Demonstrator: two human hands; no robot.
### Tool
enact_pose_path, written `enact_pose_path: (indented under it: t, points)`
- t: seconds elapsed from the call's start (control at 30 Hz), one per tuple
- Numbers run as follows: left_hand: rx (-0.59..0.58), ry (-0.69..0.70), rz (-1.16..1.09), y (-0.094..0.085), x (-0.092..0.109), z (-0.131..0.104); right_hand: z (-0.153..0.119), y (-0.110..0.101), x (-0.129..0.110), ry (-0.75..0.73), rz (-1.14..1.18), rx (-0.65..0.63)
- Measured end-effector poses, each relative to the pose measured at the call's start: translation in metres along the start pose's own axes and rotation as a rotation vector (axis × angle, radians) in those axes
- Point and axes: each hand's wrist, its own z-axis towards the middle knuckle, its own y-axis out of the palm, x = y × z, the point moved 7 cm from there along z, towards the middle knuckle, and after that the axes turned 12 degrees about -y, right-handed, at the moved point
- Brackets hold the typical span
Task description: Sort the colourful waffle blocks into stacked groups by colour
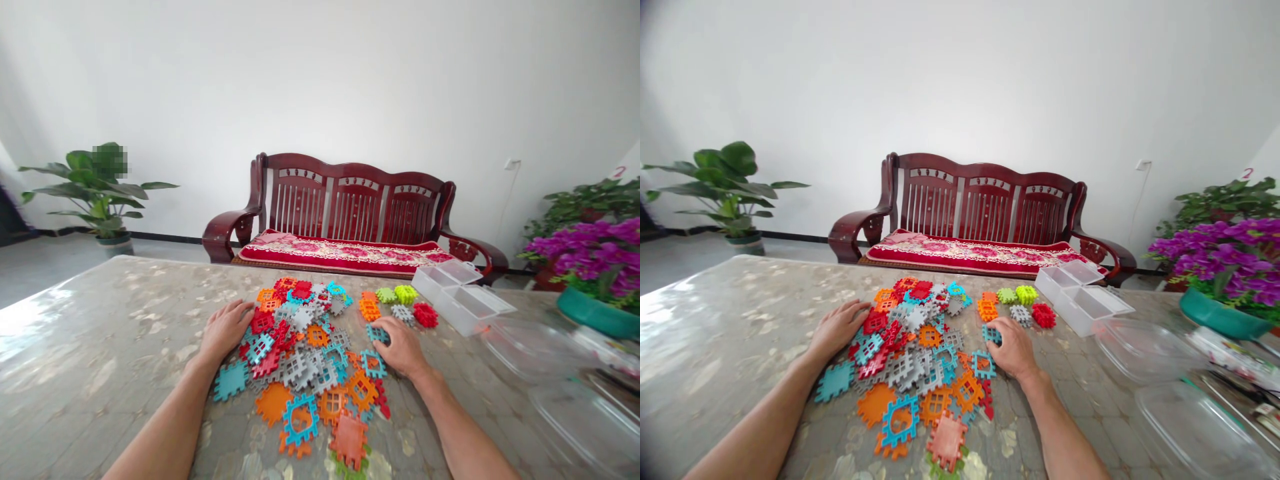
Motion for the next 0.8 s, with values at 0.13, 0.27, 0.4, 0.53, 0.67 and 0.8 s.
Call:
enact_pose_path:
  t: [0.13,0.27,0.4,0.53,0.67,0.8]
  points:
    - [0.014,0.004,-0.010,-0.001,0.001,0.000,0.001,-0.006,-0.011,-0.093,0.092,0.044]
    - [0.041,0.012,-0.038,-0.001,-0.001,0.000,0.002,-0.003,-0.023,-0.127,0.186,-0.018]
    - [0.037,0.006,-0.039,0.000,-0.002,0.001,0.003,0.003,-0.035,-0.131,0.177,-0.125]
    - [0.046,0.004,-0.045,-0.001,-0.001,0.000,0.006,0.005,-0.044,-0.147,0.159,-0.195]
    - [0.033,-0.006,-0.037,-0.002,0.000,-0.001,0.006,0.006,-0.047,-0.179,0.168,-0.241]
    - [0.021,-0.006,-0.016,-0.002,0.000,-0.001,0.005,0.008,-0.046,-0.160,0.165,-0.235]
